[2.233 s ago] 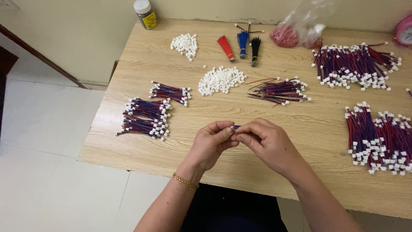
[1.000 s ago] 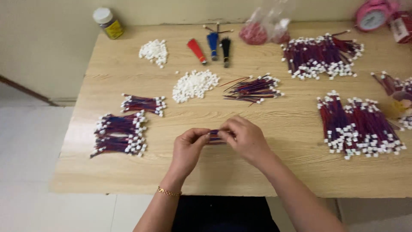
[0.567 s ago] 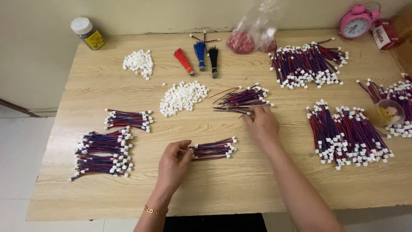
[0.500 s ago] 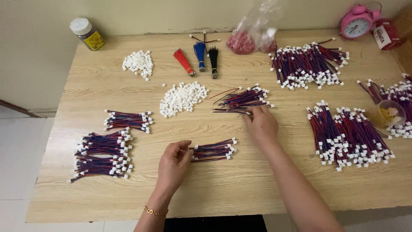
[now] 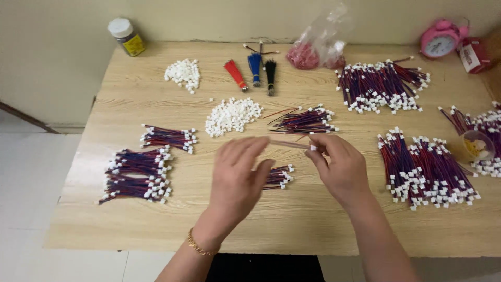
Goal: Sorting and bundling small wire harnesses on a wooden table into organized piles.
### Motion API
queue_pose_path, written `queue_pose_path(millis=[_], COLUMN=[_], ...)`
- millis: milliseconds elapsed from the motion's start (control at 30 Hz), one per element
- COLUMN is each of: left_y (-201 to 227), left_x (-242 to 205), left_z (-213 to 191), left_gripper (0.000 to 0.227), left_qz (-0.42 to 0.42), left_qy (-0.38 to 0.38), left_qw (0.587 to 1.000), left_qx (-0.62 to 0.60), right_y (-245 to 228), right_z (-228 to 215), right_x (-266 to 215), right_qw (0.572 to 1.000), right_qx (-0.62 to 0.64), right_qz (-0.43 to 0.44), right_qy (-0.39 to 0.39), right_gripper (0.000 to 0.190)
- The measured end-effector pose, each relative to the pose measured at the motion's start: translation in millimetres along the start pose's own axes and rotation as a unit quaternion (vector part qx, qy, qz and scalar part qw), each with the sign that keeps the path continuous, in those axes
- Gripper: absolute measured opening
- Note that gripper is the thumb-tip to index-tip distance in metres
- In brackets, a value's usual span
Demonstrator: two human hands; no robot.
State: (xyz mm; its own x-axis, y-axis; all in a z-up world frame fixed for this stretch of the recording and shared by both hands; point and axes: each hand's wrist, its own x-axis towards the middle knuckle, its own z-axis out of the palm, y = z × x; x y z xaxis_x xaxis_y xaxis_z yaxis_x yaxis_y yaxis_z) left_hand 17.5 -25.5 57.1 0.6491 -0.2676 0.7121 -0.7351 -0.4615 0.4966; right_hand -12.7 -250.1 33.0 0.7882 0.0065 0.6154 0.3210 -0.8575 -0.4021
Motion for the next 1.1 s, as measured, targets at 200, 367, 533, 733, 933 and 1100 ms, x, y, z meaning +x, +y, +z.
queue_pose_path(millis=[200,367,533,733,933,1100], left_y=[20,34,22,-13,-11,6], left_x=[10,5,-6,-26,-30,-19], left_z=[-3,-20,-33,-45,-40,-38], left_gripper=[0.030,0.016,0.016,0.014,0.013,0.009], left_qz=[-0.024,-0.217,-0.310,-0.341,-0.333,-0.232], left_qy=[-0.165,-0.192,-0.194,-0.177,-0.146,-0.148], left_qw=[0.983,0.905,0.852,0.876,0.888,0.941], left_qx=[-0.076,-0.312,-0.375,-0.292,-0.281,-0.195], right_y=[-67,-79,-76,-64,-61,-89], right_z=[-29,-40,-44,-53,-32,-9], right_x=[13,12,8,9,9,10], right_qw=[0.990,0.982,0.984,0.991,0.988,0.983], right_qx=[0.008,0.021,0.032,0.013,-0.051,0.013], right_qz=[-0.130,-0.180,-0.171,-0.127,-0.136,-0.105], right_qy=[0.046,0.046,0.044,0.024,-0.044,-0.147], right_gripper=[0.033,0.035,0.031,0.030,0.031,0.013])
